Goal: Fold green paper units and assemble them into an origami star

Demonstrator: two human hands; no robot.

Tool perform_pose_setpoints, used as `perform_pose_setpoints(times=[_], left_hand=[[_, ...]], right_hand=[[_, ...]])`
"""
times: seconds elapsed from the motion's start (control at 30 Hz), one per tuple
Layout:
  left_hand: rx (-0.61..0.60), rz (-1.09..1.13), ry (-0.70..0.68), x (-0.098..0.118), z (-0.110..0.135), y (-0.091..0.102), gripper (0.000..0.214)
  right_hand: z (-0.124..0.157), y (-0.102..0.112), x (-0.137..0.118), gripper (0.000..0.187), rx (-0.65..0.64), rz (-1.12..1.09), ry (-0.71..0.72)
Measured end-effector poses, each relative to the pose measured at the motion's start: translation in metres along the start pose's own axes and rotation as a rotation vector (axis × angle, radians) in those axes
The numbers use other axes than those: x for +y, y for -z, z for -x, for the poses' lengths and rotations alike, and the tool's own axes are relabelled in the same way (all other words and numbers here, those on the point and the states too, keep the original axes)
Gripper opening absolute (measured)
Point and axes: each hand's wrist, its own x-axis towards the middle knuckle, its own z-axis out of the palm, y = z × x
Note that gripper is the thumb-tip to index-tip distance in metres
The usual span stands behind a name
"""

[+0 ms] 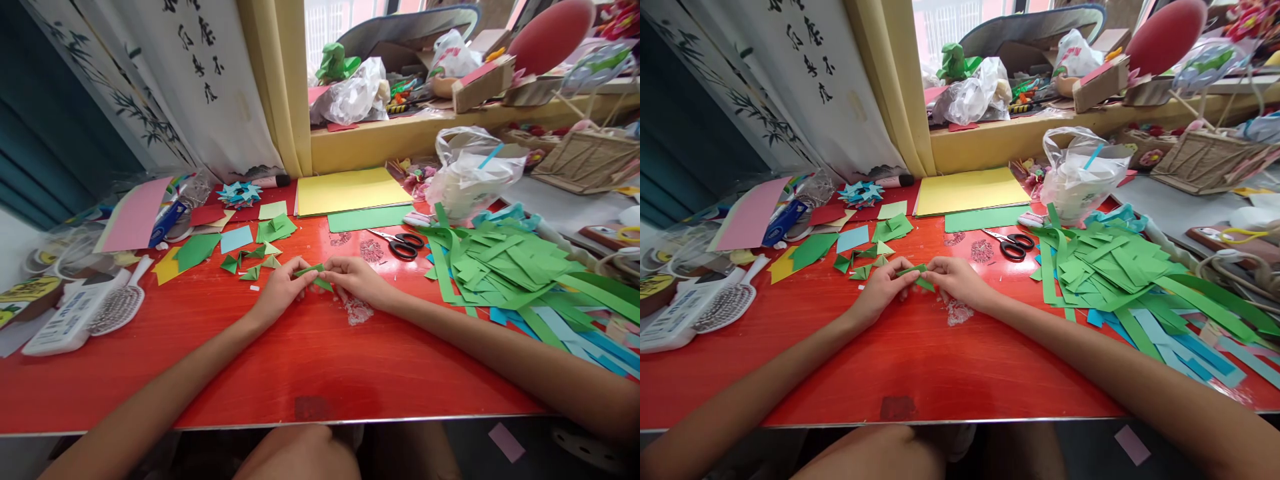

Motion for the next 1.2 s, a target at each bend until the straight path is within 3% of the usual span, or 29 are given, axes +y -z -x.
perform_pose_setpoints(times=[0.3, 0.53, 0.77, 1.03, 1.2], left_hand=[[-0.029, -0.029, -0.023, -0.0020, 0.0001, 0.0019, 0.026], [0.051, -0.251, -0.056, 0.0011, 0.0033, -0.0004, 0.027], [0.066, -0.262, -0.064, 0.0020, 0.0029, 0.0016, 0.027], [-0.003, -0.322, -0.116, 0.0047, 0.0044, -0.0005, 0.027], [-0.041, -0.263, -0.075, 0.0051, 0.0057, -0.0002, 0.030]], right_hand=[[0.0008, -0.0008, -0.0049, 0.019, -0.132, 0.016, 0.001], [0.0002, -0.0005, -0.0002, 0.021, -0.108, 0.160, 0.055], [0.0008, -0.0012, -0.0010, 0.018, -0.179, 0.157, 0.031], [-0.0003, 0.0006, 0.0012, 0.017, -0.200, 0.289, 0.124], [0.0002, 0.0030, -0.0023, 0.022, -0.233, 0.258, 0.099]])
